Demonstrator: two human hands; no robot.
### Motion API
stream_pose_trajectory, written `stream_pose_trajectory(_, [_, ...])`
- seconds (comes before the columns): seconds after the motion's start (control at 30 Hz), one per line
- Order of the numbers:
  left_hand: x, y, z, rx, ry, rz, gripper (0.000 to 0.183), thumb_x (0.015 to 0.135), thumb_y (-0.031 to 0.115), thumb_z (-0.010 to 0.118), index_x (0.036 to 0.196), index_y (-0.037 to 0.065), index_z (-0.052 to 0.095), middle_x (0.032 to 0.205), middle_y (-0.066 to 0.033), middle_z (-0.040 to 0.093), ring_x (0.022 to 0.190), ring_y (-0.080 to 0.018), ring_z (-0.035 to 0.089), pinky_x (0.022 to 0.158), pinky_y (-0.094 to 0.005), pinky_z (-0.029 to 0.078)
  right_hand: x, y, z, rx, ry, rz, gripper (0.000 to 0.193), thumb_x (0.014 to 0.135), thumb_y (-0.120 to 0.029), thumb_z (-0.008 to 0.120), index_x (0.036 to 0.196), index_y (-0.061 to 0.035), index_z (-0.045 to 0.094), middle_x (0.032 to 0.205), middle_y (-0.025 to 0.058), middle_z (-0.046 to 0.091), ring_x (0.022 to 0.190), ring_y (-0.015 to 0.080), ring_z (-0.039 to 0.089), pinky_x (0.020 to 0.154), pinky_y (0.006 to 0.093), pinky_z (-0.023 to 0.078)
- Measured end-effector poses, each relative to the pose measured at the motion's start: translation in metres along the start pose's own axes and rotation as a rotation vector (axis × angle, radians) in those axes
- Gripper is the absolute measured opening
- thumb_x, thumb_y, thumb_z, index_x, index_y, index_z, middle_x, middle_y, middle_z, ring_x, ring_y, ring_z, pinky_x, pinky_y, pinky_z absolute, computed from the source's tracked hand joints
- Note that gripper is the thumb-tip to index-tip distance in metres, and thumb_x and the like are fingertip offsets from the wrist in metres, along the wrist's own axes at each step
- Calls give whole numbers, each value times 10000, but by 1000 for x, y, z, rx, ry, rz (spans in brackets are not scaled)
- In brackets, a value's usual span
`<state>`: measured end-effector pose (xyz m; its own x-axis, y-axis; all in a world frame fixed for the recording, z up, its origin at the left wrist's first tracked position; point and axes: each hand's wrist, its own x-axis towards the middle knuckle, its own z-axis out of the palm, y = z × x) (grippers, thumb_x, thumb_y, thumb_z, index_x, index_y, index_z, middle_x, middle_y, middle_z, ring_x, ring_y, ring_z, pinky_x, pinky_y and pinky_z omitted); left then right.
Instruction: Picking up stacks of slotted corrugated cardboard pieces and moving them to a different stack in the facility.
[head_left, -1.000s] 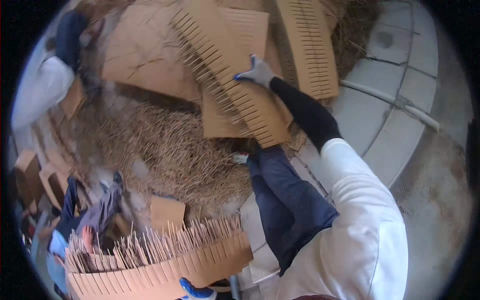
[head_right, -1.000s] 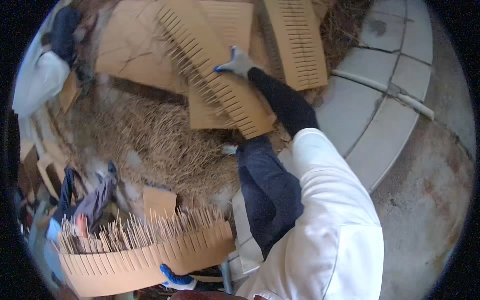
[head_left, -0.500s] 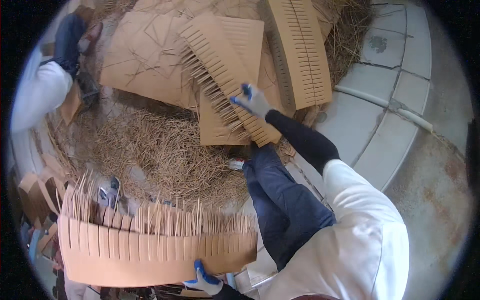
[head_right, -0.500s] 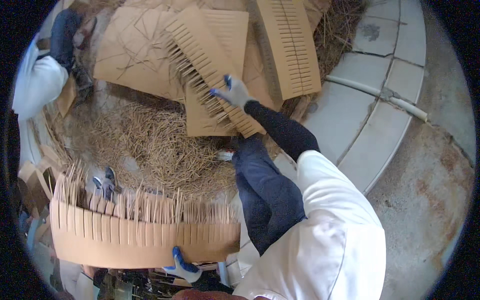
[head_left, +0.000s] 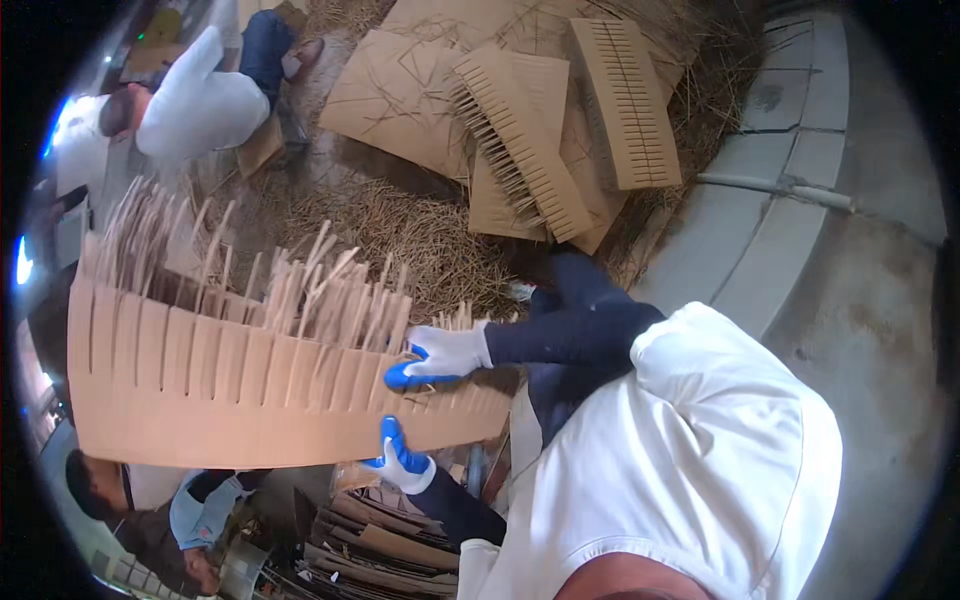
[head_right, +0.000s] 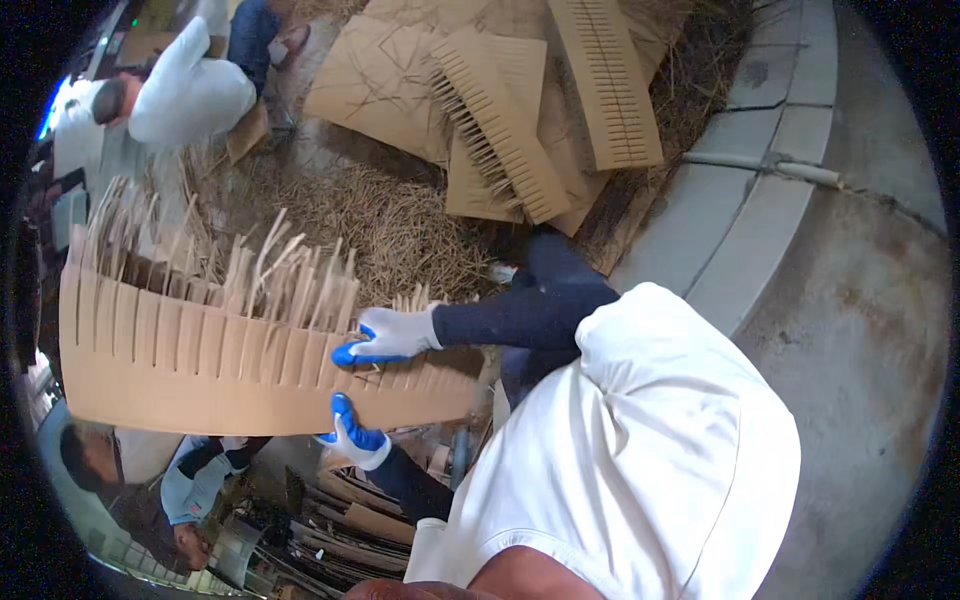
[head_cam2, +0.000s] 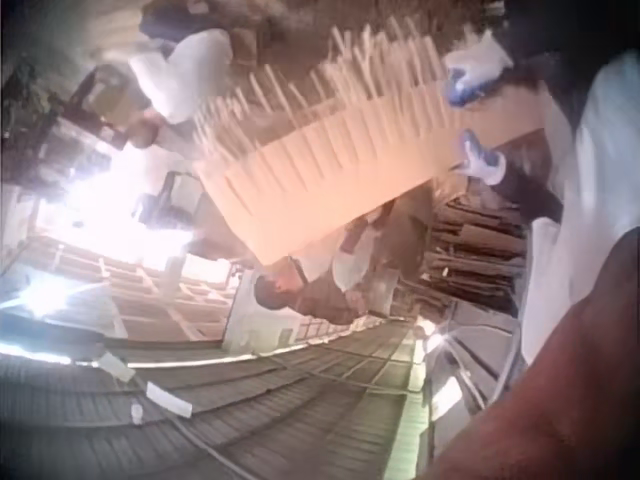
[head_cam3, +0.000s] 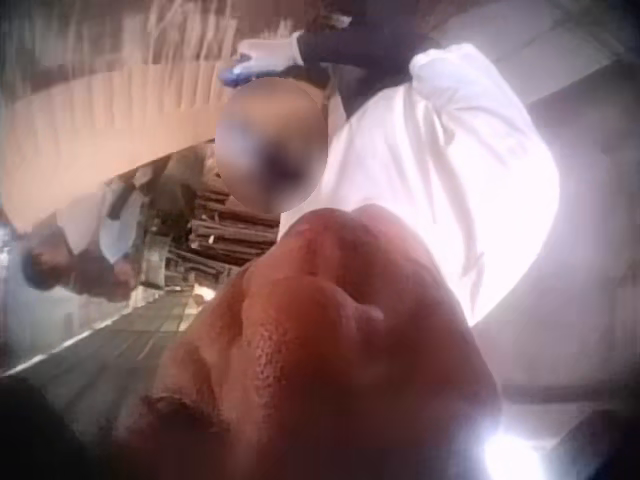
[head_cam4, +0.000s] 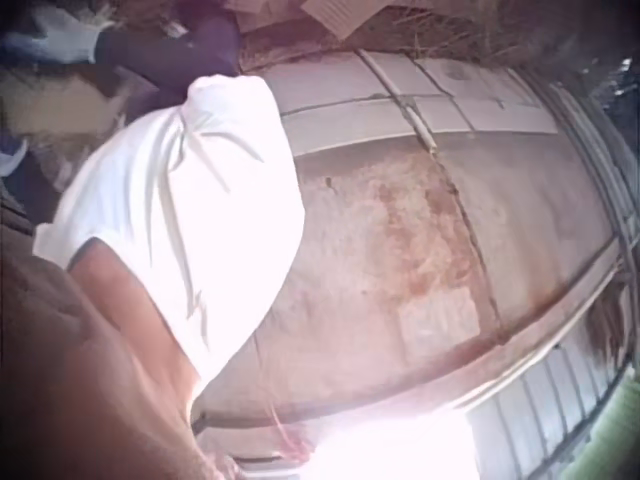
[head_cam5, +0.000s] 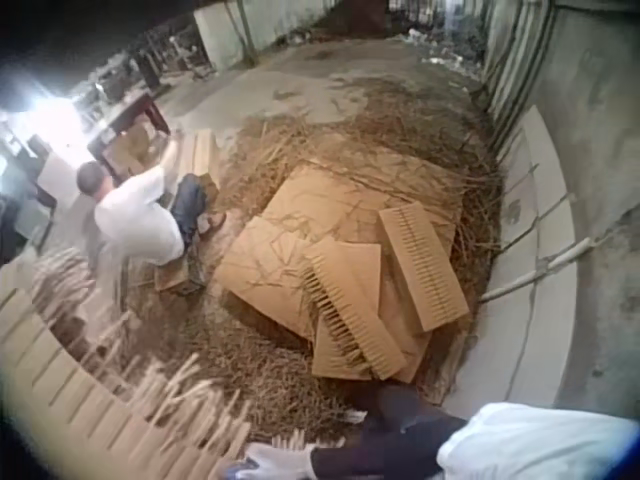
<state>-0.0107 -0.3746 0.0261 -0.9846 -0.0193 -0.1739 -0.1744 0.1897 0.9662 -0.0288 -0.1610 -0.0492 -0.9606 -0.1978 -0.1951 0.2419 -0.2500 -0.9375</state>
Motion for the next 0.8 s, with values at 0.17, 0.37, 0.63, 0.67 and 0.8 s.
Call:
stream_pose_trajectory(0.17, [-21,-5,-65,-62,47,156,467,869,30,563,1311,-50,433,1152,-156,577,949,-206,586,831,-344,500,1,-25,66,-303,157,-306,671,810,-612,626,644,32,539,641,247,557,629,413,566,581,467,432])
stream_pose_trajectory(0.37, [-45,37,-82,-72,63,294,375,935,143,513,1241,-74,517,1253,-199,556,1110,-252,571,1010,-423,442,-38,-64,115,2,110,-379,636,829,-416,692,1214,43,481,1048,203,611,958,291,599,845,401,473])
stream_pose_trajectory(0.63, [-83,24,-170,-153,341,422,295,935,57,521,1203,-63,548,1158,-186,602,981,-239,608,894,-390,498,-52,-18,101,-66,92,-76,453,961,-267,580,1355,-67,477,1269,104,572,1150,161,542,996,311,434])
stream_pose_trajectory(0.67, [-77,36,-161,-57,426,501,281,936,66,523,1184,-60,564,1149,-184,610,967,-241,613,892,-395,497,-49,-11,94,-200,12,-73,456,959,-260,583,1353,-56,478,1276,101,577,1184,170,527,1018,318,413])
stream_pose_trajectory(0.8, [-76,50,-188,-26,494,617,330,900,3,577,1226,-45,564,1128,-163,628,982,-239,630,894,-349,515,-62,-50,113,-411,-116,-354,881,718,-439,808,1374,9,428,1390,214,454,1305,307,440,1068,380,363])
